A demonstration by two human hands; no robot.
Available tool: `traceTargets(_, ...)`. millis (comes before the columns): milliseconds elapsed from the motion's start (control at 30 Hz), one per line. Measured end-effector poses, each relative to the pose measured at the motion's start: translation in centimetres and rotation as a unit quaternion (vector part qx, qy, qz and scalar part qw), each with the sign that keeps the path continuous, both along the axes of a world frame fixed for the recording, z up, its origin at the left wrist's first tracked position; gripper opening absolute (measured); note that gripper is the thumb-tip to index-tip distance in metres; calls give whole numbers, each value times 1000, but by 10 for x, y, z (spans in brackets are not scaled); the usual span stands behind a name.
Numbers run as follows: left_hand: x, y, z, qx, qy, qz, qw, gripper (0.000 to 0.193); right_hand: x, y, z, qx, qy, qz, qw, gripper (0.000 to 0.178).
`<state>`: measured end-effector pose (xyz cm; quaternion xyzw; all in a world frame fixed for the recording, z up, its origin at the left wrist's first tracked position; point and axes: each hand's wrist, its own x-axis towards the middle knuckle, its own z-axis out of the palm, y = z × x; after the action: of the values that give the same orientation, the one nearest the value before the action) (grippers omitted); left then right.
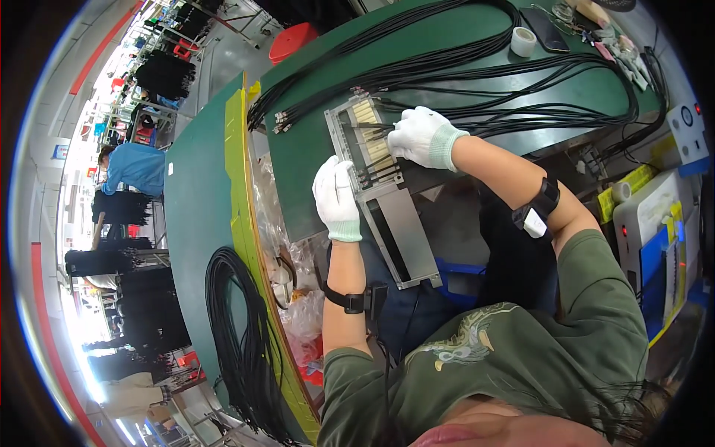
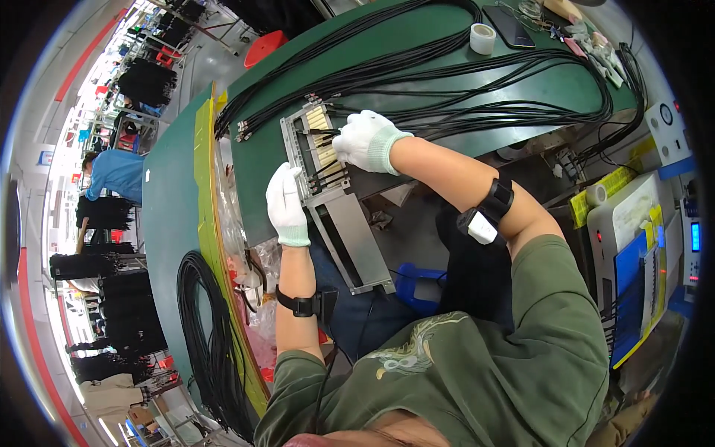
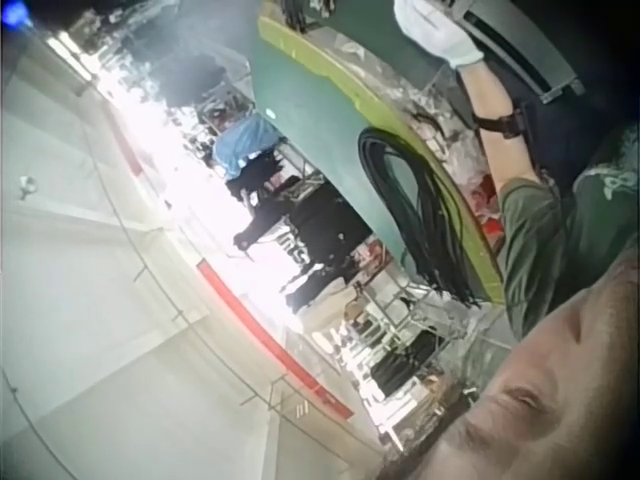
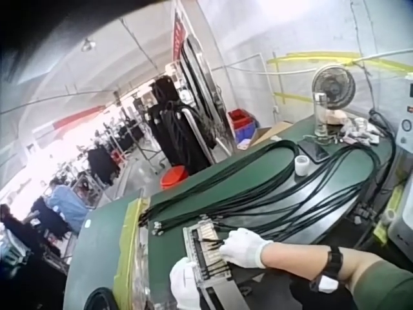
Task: Organizing bundles of black cables and inserting them into a metal organizing fixture on a factory workbench.
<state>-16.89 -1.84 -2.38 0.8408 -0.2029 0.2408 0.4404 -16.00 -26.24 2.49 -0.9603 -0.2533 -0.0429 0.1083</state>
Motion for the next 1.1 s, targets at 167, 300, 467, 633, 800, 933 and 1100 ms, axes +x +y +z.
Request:
traceTargets(167, -4, -10, 13, 125, -56, -48, 989, 28, 3, 3, -9, -15, -39, -10, 999, 14)
traceTargets(300, -11, -16, 20, 255, -43, -27, 965, 35, 3, 2, -8, 10, -34, -1, 999, 12)
traceTargets(467, -4, -22, 20, 285, -20, -23, 958, 31, 15, -5, -10, 40, -134, -77, 987, 12)
traceTargets(633, -7, -22, 16, 208, 3, -38, 977, 25, 22, -4, -15, -19, -122, -91, 988, 13)
traceTargets(800, -3, -18, 10, 100, -10, -33, 994, 18, 19, -8, -8, 68, -126, -18, 990, 14)
traceTargets(933, 6, -7, 5, -54, 56, -46, 996, 18, 12, 2, 1, 101, -145, 75, 981, 13)
traceTargets(1100, 3, -14, 8, -36, 24, -51, 998, 21, 8, 10, 0, 122, -83, 74, 986, 16)
